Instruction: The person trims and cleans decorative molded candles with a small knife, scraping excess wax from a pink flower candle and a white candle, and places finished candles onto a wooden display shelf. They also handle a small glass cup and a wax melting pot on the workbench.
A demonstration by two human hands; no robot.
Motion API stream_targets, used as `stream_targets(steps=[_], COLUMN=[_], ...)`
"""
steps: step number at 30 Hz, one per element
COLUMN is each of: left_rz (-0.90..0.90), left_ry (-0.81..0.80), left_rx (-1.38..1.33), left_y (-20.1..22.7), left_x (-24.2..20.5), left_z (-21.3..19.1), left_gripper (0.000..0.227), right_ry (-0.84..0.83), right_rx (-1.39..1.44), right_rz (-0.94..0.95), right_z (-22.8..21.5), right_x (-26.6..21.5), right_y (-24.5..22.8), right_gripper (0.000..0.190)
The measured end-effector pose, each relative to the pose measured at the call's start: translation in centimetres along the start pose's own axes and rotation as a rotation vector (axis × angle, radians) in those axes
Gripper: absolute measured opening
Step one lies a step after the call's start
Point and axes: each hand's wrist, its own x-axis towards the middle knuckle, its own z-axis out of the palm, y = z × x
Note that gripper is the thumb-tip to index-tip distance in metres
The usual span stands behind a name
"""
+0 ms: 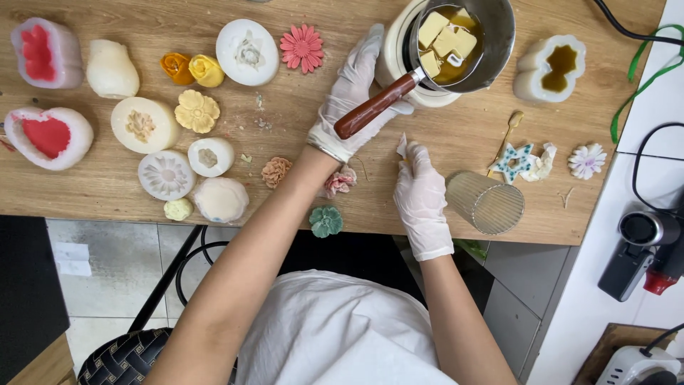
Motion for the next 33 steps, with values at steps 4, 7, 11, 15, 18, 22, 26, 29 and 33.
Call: stream_targets(steps=[4,7,11,15,18,22,26,29,33], left_rz=[0.001,-0.151,-0.178,-0.424,-0.436,-0.434,-0.442,-0.409,-0.431], left_ry=[-0.165,-0.101,0.08,0.187,0.201,0.179,0.189,0.162,0.184], left_rx=[0.073,0.127,0.198,0.026,0.11,0.087,0.166,0.209,0.214], left_y=[1.7,4.1,7.3,8.2,8.4,8.9,8.8,8.9,9.1], left_x=[-2.2,-6.1,-11.9,-16.0,-17.4,-18.3,-18.9,-19.0,-18.3], left_z=[-6.7,-12.7,-18.1,-19.6,-20.2,-20.9,-22.0,-22.3,-22.0], left_gripper=[0.089,0.05,0.025,0.017,0.014,0.013,0.017,0.02,0.016], right_ry=[-0.068,-0.12,-0.29,-0.182,-0.251,-0.27,-0.162,-0.14,-0.239], right_rx=[0.091,0.127,-0.133,0.102,0.222,0.188,0.519,0.183,0.471], right_rz=[-0.072,-0.063,0.156,-0.097,-0.287,-0.021,0.001,-0.257,-0.017], right_z=[1.0,2.1,2.8,5.2,6.1,3.8,5.0,4.4,5.7], right_x=[1.4,2.8,4.2,5.0,5.6,4.9,5.9,6.4,7.9], right_y=[-2.4,-3.9,-6.8,-3.6,-3.7,-6.1,-1.1,-1.7,-0.2], right_gripper=[0.031,0.029,0.016,0.02,0.021,0.015,0.008,0.015,0.014])
